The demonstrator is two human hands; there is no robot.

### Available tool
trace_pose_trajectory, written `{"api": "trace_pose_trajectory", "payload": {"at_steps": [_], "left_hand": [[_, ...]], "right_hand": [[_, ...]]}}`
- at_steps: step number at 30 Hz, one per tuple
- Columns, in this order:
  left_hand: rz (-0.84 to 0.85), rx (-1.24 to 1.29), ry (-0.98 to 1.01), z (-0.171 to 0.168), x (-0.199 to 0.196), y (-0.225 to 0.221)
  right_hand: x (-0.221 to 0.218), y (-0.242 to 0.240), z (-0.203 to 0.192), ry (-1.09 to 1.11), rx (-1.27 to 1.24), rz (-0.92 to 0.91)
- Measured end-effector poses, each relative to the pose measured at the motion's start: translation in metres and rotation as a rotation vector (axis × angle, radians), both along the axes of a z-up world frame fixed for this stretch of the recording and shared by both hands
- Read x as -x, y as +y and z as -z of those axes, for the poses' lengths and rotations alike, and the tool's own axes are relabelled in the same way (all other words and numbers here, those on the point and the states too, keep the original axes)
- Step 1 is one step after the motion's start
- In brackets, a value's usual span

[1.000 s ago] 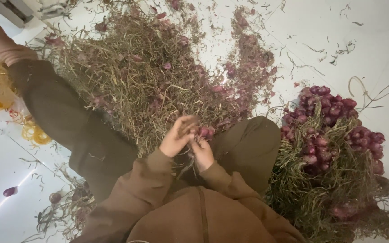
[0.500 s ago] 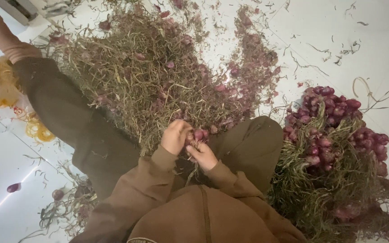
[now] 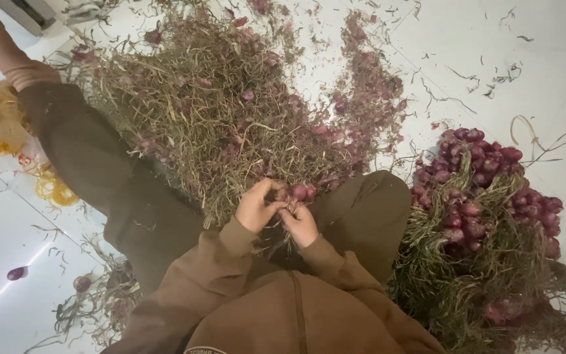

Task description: Bundling onions by their dried stalks for storage or drying

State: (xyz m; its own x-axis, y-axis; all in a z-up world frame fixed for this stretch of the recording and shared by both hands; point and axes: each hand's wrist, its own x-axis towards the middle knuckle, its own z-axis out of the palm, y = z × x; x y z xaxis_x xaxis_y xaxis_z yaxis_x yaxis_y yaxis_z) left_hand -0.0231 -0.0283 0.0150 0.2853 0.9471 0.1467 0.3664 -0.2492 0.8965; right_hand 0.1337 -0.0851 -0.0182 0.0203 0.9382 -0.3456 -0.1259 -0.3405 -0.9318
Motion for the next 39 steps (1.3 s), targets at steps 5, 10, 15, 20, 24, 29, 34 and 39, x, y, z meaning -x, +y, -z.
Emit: {"api": "trace_pose_trajectory", "payload": {"at_steps": [5,10,15,20,24,29,34,39], "left_hand": [[0.025,-0.051,-0.085,-0.029,0.005,0.002],[-0.049,-0.144,-0.155,-0.018,0.000,0.007],[-0.044,-0.262,-0.470,-0.152,0.011,0.042],[0.400,-0.683,-1.038,-0.306,0.020,0.064],[0.344,-0.969,-0.864,-0.368,0.032,0.084],[0.288,-0.623,-0.523,-0.370,-0.025,0.099],[0.713,-0.253,-0.153,-0.216,-0.125,0.160],[0.623,0.134,0.000,-0.179,-0.205,0.210]], "right_hand": [[-0.005,0.002,0.013,0.077,-0.013,0.035],[-0.003,0.001,-0.004,0.209,0.043,0.155],[-0.036,-0.001,0.103,0.087,0.199,0.206],[-0.035,0.011,0.066,0.343,0.353,0.199],[-0.032,0.015,0.042,0.266,0.410,0.196],[-0.033,0.021,0.054,0.260,0.381,0.147],[-0.044,0.014,0.120,0.228,0.333,0.071],[-0.041,0.020,0.147,0.089,0.487,0.087]]}}
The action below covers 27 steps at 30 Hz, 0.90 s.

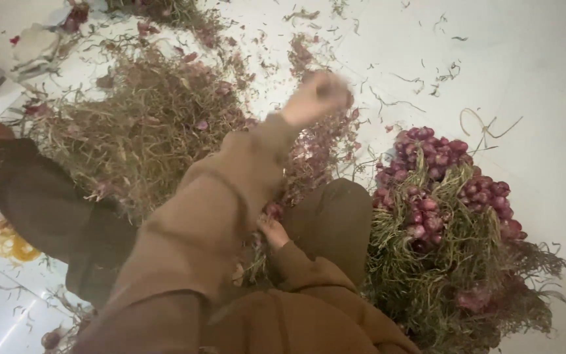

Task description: Bundling onions by their dried stalks for storage or drying

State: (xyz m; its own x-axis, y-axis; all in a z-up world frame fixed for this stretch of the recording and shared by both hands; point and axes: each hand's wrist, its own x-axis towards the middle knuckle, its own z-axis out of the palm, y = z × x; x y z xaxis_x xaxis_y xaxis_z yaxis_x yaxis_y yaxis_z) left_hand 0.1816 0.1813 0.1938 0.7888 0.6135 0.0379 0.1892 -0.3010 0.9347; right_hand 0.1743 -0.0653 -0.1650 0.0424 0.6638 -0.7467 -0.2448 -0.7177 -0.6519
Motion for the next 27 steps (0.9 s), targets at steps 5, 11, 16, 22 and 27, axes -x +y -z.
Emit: {"api": "trace_pose_trajectory", "payload": {"at_steps": [5,11,16,22,27], "left_hand": [[-0.245,0.318,-0.443,0.010,-0.040,0.056],[-0.333,0.019,0.160,0.084,-0.009,0.026],[-0.488,0.097,0.462,0.183,-0.019,0.052],[-0.329,0.120,0.642,0.282,-0.055,0.080],[-0.441,0.375,0.524,0.206,-0.047,0.064]], "right_hand": [[-0.008,-0.016,0.064,0.051,-0.046,0.022],[0.008,-0.006,-0.074,0.196,-0.051,0.165],[-0.017,-0.016,-0.103,-0.006,-0.133,0.439],[-0.102,0.039,-0.219,-0.078,-0.317,0.638],[-0.157,0.123,-0.276,-0.086,-0.276,0.676]]}}
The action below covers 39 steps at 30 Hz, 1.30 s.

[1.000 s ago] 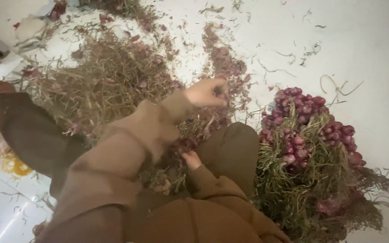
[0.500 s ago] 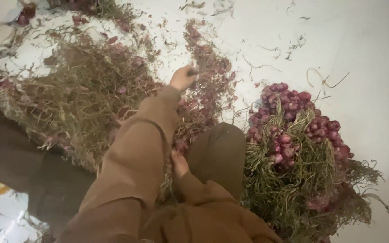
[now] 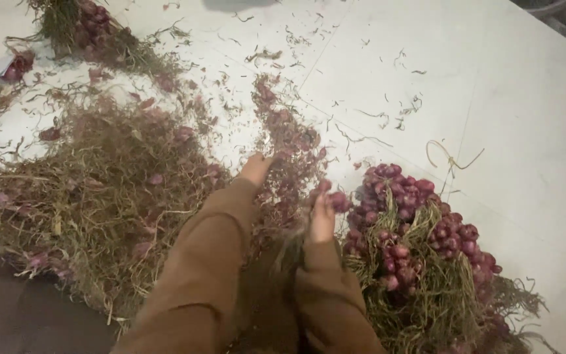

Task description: Bundling onions by their dried stalks for storage or drying

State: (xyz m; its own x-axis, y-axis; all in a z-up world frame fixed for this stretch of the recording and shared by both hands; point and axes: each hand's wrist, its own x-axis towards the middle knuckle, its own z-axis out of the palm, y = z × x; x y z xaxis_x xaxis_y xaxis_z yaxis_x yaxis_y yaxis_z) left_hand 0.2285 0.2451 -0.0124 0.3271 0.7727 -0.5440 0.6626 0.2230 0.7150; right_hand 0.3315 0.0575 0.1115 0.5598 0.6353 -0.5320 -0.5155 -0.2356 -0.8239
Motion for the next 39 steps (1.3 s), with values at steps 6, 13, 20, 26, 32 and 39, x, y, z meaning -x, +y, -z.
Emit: {"api": "trace_pose_trajectory", "payload": {"at_steps": [6,13,20,26,32,39], "left_hand": [[0.537,-0.571,0.004,-0.096,0.024,-0.011],[0.536,-0.450,-0.230,-0.057,0.004,0.021],[-0.116,-0.540,-0.220,-0.033,-0.060,0.108],[0.233,-0.551,0.379,0.007,-0.120,0.138],[-0.277,0.214,-0.269,-0.135,-0.072,0.060],[0.542,-0.503,0.071,0.007,0.006,0.058]], "right_hand": [[-0.034,0.080,0.129,-0.550,0.259,-0.299],[-0.009,0.069,0.142,-0.380,0.179,-0.483],[-0.010,0.094,0.092,-0.046,0.112,0.038],[-0.043,0.114,0.136,0.036,0.191,0.180],[-0.029,0.125,0.081,0.106,0.260,0.246],[-0.034,0.111,0.172,0.407,0.083,0.083]]}}
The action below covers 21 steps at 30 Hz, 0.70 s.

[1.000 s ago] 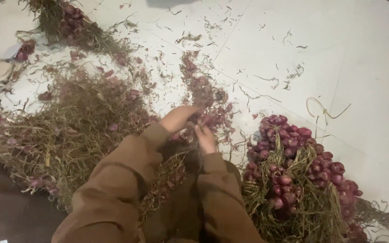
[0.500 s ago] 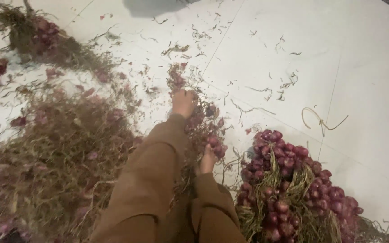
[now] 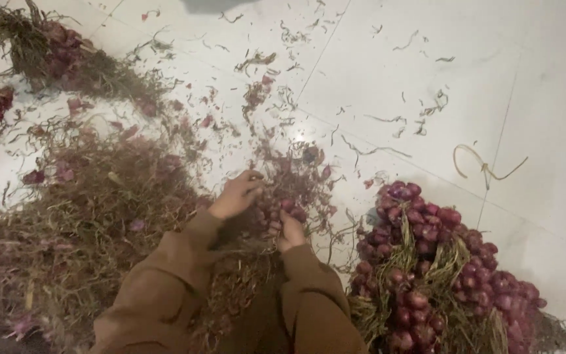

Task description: Bundling onions by their dried stalks for storage or drying

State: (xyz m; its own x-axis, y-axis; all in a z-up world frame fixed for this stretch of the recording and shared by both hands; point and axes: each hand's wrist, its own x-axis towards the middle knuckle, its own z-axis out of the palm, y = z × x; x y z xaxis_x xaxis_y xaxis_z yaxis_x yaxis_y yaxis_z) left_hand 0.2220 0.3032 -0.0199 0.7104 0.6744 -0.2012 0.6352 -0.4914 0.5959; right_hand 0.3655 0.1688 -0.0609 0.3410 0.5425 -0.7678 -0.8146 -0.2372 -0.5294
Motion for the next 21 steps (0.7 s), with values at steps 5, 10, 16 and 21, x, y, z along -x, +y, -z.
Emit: {"api": "trace_pose_trajectory", "payload": {"at_steps": [5,10,16,21], "left_hand": [[-0.010,0.293,-0.298,-0.012,-0.003,-0.010],[0.395,0.279,-0.324,-0.061,0.018,-0.062],[0.474,0.329,-0.369,-0.082,0.068,-0.091],[-0.085,0.036,-0.547,-0.052,0.044,-0.064]], "right_hand": [[-0.006,-0.003,0.009,0.129,-0.118,-0.272],[-0.015,-0.001,0.058,0.212,-0.136,-0.263],[-0.007,-0.008,0.025,0.013,-0.178,-0.296],[0.016,-0.018,-0.031,-0.317,-0.660,-0.273]]}}
